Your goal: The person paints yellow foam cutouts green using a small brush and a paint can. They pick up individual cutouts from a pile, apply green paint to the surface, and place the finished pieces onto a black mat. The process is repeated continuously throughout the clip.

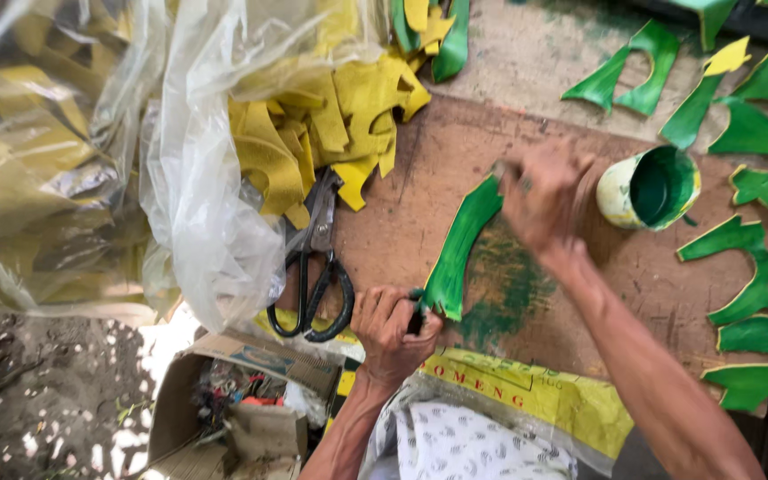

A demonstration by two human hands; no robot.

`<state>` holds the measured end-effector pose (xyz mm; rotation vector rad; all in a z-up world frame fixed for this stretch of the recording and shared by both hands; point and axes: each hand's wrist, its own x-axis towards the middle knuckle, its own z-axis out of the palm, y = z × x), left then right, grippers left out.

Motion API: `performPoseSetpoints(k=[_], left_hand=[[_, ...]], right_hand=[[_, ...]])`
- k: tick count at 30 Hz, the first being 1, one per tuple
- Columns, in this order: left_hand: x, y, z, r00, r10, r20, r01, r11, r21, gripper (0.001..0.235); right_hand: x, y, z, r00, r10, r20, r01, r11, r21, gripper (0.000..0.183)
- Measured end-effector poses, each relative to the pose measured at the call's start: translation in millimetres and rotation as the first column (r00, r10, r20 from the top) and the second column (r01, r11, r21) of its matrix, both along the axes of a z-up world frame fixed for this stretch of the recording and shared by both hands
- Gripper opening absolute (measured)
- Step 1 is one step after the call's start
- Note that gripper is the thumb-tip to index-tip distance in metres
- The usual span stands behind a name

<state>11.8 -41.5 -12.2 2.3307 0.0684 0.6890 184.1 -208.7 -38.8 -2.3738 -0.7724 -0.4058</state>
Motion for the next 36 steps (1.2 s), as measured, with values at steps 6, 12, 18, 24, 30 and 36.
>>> performPoseSetpoints(k=[6,12,18,24,30,36], left_hand=[[0.0,0.2,0.8,1.0,0.004,-0.017,-0.004,1.0,0.008,0.016],[-1.0,25.7,46.2,0.922,-0.297,-0.247,0.276,0.954,-0.116,0.013],[97.6,34.6,51.4,0.789,-0.521,-0.325,0.608,0.736,0.297,0.039],[197.9,-8.4,7.3,0.429,-0.7,-0.571,0.902,0.301,0.309,0.057],[215.4,0.9,-2.8,0.428,-0.647,-0.631,0.898,0.382,0.218,0.048],[228.1,6.6,5.6,0.418,-0.618,-0.666,0.9,0.382,0.21,0.038]], right_hand=[[-35.9,11.6,9.5,0.991,0.124,0.052,-0.126,0.991,0.042,0.009],[-5.1,-25.3,46.5,0.979,-0.199,0.048,0.19,0.97,0.155,0.007],[-56.7,-35.6,66.7,0.962,-0.221,-0.161,0.257,0.932,0.257,0.01],[-64.9,-57.5,60.2,0.955,-0.233,-0.183,0.274,0.93,0.244,0.009],[-55.0,-52.0,35.0,0.968,-0.089,-0.234,0.133,0.974,0.182,0.008],[-38.4,-36.7,41.4,0.979,-0.046,-0.198,0.074,0.987,0.142,0.011]])
